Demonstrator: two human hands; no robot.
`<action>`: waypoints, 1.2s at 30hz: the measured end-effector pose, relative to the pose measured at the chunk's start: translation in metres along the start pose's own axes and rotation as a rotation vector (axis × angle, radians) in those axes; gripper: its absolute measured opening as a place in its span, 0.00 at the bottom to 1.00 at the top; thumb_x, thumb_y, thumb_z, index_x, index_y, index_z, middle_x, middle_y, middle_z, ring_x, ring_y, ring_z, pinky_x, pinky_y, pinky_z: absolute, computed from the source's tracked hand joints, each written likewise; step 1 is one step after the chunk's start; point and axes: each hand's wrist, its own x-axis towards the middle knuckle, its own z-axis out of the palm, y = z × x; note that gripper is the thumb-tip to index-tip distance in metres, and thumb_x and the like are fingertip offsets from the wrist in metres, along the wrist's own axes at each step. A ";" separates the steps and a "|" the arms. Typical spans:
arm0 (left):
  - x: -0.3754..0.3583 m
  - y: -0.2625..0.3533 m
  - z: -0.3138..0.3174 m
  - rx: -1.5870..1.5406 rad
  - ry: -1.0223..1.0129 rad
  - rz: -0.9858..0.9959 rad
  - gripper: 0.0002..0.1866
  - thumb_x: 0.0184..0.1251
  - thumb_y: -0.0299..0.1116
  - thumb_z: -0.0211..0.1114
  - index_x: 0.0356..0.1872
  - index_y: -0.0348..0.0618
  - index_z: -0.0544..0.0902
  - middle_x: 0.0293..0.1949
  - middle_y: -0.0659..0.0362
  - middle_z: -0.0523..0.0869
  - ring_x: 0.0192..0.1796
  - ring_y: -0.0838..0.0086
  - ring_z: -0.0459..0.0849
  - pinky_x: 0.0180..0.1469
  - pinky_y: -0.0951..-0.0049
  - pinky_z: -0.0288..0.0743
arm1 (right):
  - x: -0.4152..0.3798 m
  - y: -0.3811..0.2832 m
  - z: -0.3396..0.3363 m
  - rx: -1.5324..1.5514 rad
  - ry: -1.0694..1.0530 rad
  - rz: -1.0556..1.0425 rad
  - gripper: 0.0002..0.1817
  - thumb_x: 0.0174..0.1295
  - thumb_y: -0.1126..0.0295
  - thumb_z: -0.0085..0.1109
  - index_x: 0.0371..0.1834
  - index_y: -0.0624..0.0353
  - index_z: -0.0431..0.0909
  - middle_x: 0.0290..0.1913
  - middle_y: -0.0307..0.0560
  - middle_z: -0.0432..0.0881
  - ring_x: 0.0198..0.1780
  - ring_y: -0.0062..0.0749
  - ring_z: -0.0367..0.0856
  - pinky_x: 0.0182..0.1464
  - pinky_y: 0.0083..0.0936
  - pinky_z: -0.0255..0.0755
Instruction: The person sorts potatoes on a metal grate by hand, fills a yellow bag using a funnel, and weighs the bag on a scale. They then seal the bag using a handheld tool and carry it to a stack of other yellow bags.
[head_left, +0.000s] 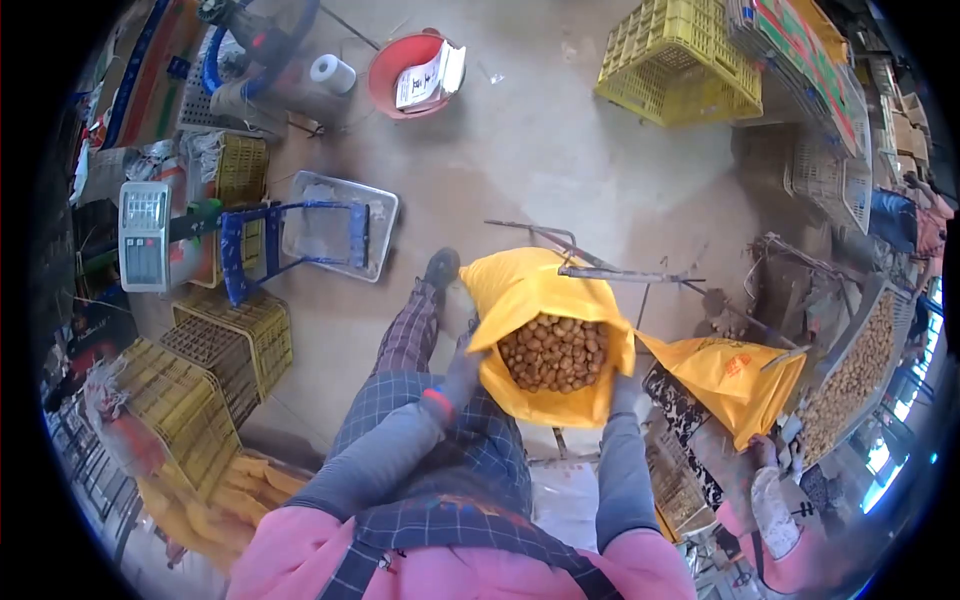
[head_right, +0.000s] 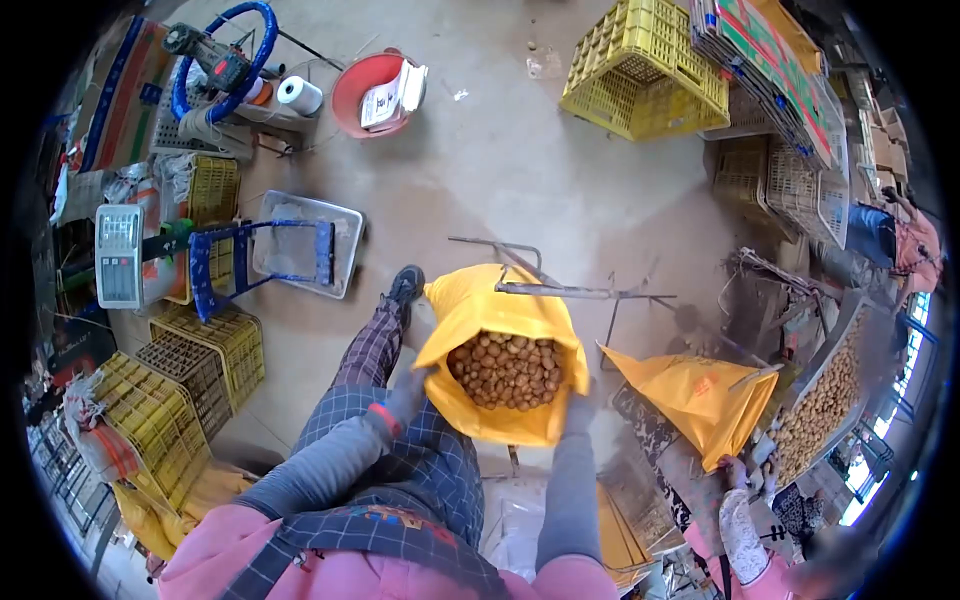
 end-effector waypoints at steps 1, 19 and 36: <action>0.017 -0.008 -0.004 -0.496 -0.001 -0.056 0.21 0.64 0.31 0.60 0.58 0.34 0.76 0.55 0.48 0.82 0.57 0.60 0.81 0.61 0.65 0.72 | 0.009 0.017 0.000 -0.084 -0.072 0.046 0.26 0.70 0.57 0.48 0.66 0.60 0.65 0.61 0.56 0.73 0.56 0.42 0.76 0.54 0.39 0.76; -0.204 0.115 -0.208 0.231 0.167 0.186 0.16 0.65 0.34 0.51 0.17 0.42 0.75 0.18 0.54 0.76 0.27 0.67 0.77 0.42 0.69 0.75 | -0.264 -0.156 0.024 0.701 -0.292 -0.339 0.21 0.61 0.65 0.45 0.09 0.53 0.59 0.15 0.45 0.63 0.24 0.37 0.65 0.40 0.36 0.70; -0.198 0.133 -0.415 -1.903 0.803 0.365 0.10 0.60 0.34 0.47 0.23 0.43 0.71 0.25 0.52 0.73 0.33 0.58 0.74 0.47 0.51 0.74 | -0.303 -0.641 0.344 0.547 -0.975 -0.515 0.08 0.52 0.75 0.47 0.29 0.61 0.79 0.30 0.48 0.80 0.32 0.40 0.76 0.40 0.33 0.75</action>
